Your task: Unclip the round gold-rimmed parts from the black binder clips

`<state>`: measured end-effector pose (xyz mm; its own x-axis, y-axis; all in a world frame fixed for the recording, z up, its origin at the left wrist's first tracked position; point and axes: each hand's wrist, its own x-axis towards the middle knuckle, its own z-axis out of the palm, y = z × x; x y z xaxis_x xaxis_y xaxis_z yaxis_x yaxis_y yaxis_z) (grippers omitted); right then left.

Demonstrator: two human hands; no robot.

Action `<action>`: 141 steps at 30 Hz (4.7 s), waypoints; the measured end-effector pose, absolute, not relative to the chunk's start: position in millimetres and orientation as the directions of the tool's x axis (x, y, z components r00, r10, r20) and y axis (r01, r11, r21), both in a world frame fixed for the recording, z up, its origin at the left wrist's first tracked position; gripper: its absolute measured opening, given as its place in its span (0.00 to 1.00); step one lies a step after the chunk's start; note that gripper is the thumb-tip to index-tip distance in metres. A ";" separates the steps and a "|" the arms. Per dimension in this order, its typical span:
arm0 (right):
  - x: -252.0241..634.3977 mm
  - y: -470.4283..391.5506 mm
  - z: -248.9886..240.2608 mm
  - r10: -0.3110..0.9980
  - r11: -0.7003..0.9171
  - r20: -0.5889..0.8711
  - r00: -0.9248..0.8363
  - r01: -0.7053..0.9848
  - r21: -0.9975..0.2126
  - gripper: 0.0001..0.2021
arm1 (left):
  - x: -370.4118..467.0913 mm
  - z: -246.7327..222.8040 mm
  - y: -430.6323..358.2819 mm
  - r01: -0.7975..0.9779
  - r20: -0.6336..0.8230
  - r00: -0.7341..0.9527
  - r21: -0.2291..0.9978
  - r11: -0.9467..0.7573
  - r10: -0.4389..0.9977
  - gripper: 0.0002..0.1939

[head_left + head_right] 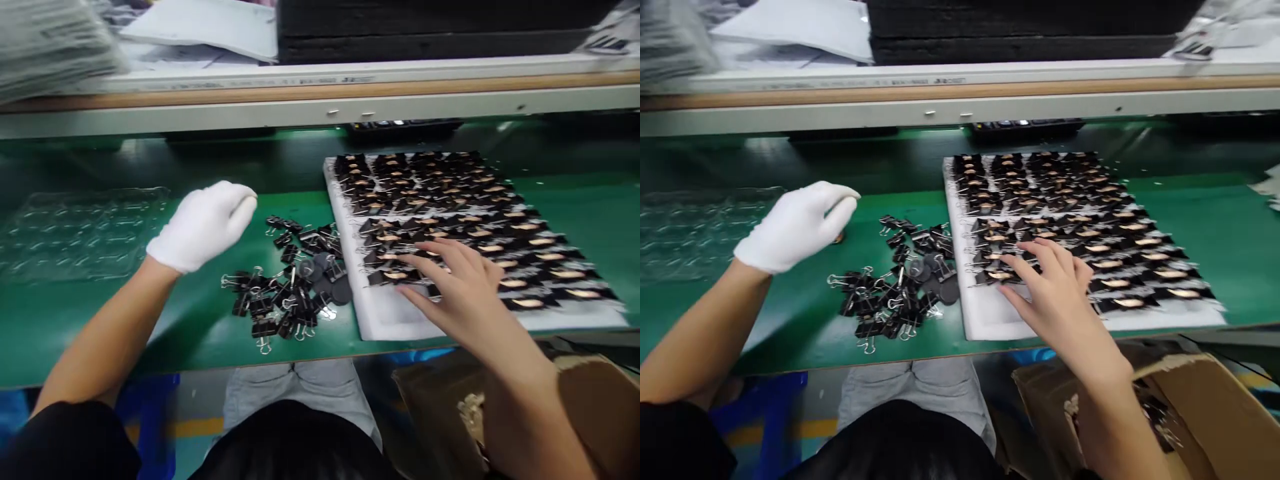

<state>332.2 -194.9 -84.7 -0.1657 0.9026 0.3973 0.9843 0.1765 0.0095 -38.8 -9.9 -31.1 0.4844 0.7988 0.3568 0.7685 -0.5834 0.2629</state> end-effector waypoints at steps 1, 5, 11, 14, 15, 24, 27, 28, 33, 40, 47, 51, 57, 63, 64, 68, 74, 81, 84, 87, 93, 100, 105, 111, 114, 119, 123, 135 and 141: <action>325.3 -193.2 -82.5 0.889 0.228 0.408 -0.210 0.974 0.005 0.16 | -62.5 -36.4 1.5 0.825 0.323 0.441 0.222 -0.520 0.837 0.20; 285.0 -170.6 -67.9 0.823 0.434 0.395 -0.408 0.901 0.025 0.13 | -129.1 -76.4 29.7 0.907 -0.115 0.400 0.195 -0.374 0.909 0.41; 212.7 -90.5 -51.0 0.817 0.504 0.244 -0.522 0.853 0.138 0.13 | -132.6 -124.2 29.3 0.858 0.012 0.479 0.205 -0.471 0.878 0.30; 183.0 -45.7 -52.3 0.879 0.450 0.079 -0.471 0.872 0.194 0.12 | -126.3 -124.8 27.2 0.856 0.058 0.478 0.190 -0.480 0.876 0.27; 175.0 -32.5 -53.2 0.891 0.442 0.015 -0.453 0.876 0.191 0.13 | -125.3 -123.8 27.0 0.857 0.059 0.476 0.191 -0.478 0.877 0.27; 145.2 6.2 -63.1 0.895 0.444 -0.004 -0.445 0.894 -0.062 0.18 | -120.6 -126.1 19.8 0.824 0.153 0.543 0.089 -0.559 0.825 0.27; 142.4 -10.7 -63.4 0.908 0.402 0.071 -0.413 0.813 -0.421 0.15 | -111.1 -121.1 11.1 0.773 0.255 0.590 0.097 -0.627 0.766 0.30; 141.9 -16.9 -63.1 0.919 0.358 0.064 -0.388 0.758 -0.546 0.15 | -105.7 -117.1 7.6 0.749 0.298 0.603 0.108 -0.654 0.740 0.31; 150.8 -43.3 -55.8 0.915 0.107 -0.070 -0.397 0.407 -0.907 0.18 | -64.6 -85.1 -9.0 0.560 0.455 0.687 0.166 -0.812 0.567 0.34; 192.5 -66.6 -47.7 0.990 -0.004 -0.024 -0.142 0.141 -0.990 0.18 | -6.6 -58.6 -15.5 0.539 0.480 0.653 0.248 -0.805 0.586 0.19; 218.9 -66.7 -49.9 0.996 -0.083 -0.084 0.005 -0.099 -0.992 0.13 | 25.4 -53.3 -23.9 0.630 0.577 0.467 0.315 -0.710 0.670 0.20; 227.4 -61.9 -46.2 0.989 -0.042 -0.070 0.134 -0.204 -0.978 0.14 | 42.8 -46.7 -68.0 0.712 0.591 0.496 0.143 -0.688 0.636 0.15; 232.1 -59.2 -47.2 0.986 -0.019 -0.064 0.157 -0.273 -0.962 0.10 | 83.9 -69.4 -120.9 0.453 -0.035 0.888 -0.102 -0.886 0.458 0.11; 230.5 -60.4 -49.8 0.991 -0.023 -0.058 0.122 -0.268 -0.963 0.11 | 109.1 -75.5 -109.3 0.505 -0.187 0.844 -0.044 -0.862 0.503 0.09; 230.3 -60.4 -50.2 0.991 -0.025 -0.058 0.118 -0.265 -0.964 0.11 | 108.9 -73.7 -107.7 0.502 -0.194 0.845 -0.035 -0.864 0.498 0.09; 229.5 -59.6 -51.5 0.992 -0.016 -0.051 0.115 -0.285 -0.958 0.11 | 97.2 -68.9 -106.8 0.528 -0.030 0.847 -0.068 -0.847 0.531 0.15; 222.9 -59.6 -53.3 0.990 -0.024 -0.071 0.123 -0.344 -0.938 0.08 | 58.1 -53.1 -87.3 0.668 0.513 0.648 -0.028 -0.743 0.563 0.17; 194.4 -68.6 -54.9 0.986 -0.126 -0.163 0.041 -0.461 -0.878 0.09 | 21.1 -50.4 -49.9 0.632 0.708 0.526 0.046 -0.773 0.472 0.12; 182.2 -71.9 -58.1 0.975 -0.187 -0.221 -0.001 -0.542 -0.820 0.09 | 10.7 -58.9 -40.8 0.638 0.740 0.475 0.083 -0.765 0.477 0.12; 174.4 -74.1 -63.3 0.978 -0.171 -0.207 -0.006 -0.587 -0.791 0.08 | 3.0 -61.8 -36.9 0.644 0.687 0.477 0.151 -0.750 0.548 0.16; 170.6 -77.0 -71.1 0.991 -0.090 -0.130 0.026 -0.585 -0.806 0.03 | -1.6 -57.2 -39.3 0.690 0.477 0.524 0.246 -0.680 0.705 0.22; 173.6 -76.7 -75.3 0.998 0.014 -0.021 0.060 -0.526 -0.850 0.12 | -2.0 -46.4 -46.0 0.556 0.342 0.609 0.460 -0.692 0.716 0.29; 173.2 -79.3 -76.8 1.000 0.019 0.010 0.023 -0.460 -0.888 0.16 | 0.3 -40.9 -46.9 0.522 0.249 0.546 0.646 -0.557 0.800 0.36; 169.9 -84.7 -74.8 0.997 0.072 0.079 0.002 -0.415 -0.907 0.21 | 3.5 -48.0 -48.4 0.570 0.381 0.420 0.596 -0.566 0.824 0.30; 169.9 -85.2 -74.2 0.995 0.095 0.094 0.022 -0.387 -0.917 0.24 | 3.3 -50.2 -47.9 0.584 0.427 0.419 0.549 -0.598 0.801 0.27; 172.8 -85.1 -74.2 0.995 0.095 0.086 0.040 -0.334 -0.938 0.22 | 1.9 -46.2 -45.0 0.478 0.368 0.481 0.650 -0.590 0.796 0.21; 178.4 -85.0 -71.7 0.989 0.144 0.145 0.014 -0.256 -0.956 0.19 | 1.9 -42.3 -43.6 0.419 0.276 0.456 0.773 -0.477 0.846 0.14; 210.5 -73.8 -67.0 0.974 0.191 0.180 0.135 -0.069 -0.979 0.15 | 1.5 -59.2 -51.3 0.683 -0.064 0.729 0.001 -0.730 0.682 0.31; 211.7 -77.8 -63.0 0.988 0.151 0.152 -0.003 -0.062 -0.987 0.14 | 3.7 -66.1 -43.7 0.679 -0.112 0.734 0.108 -0.726 0.670 0.22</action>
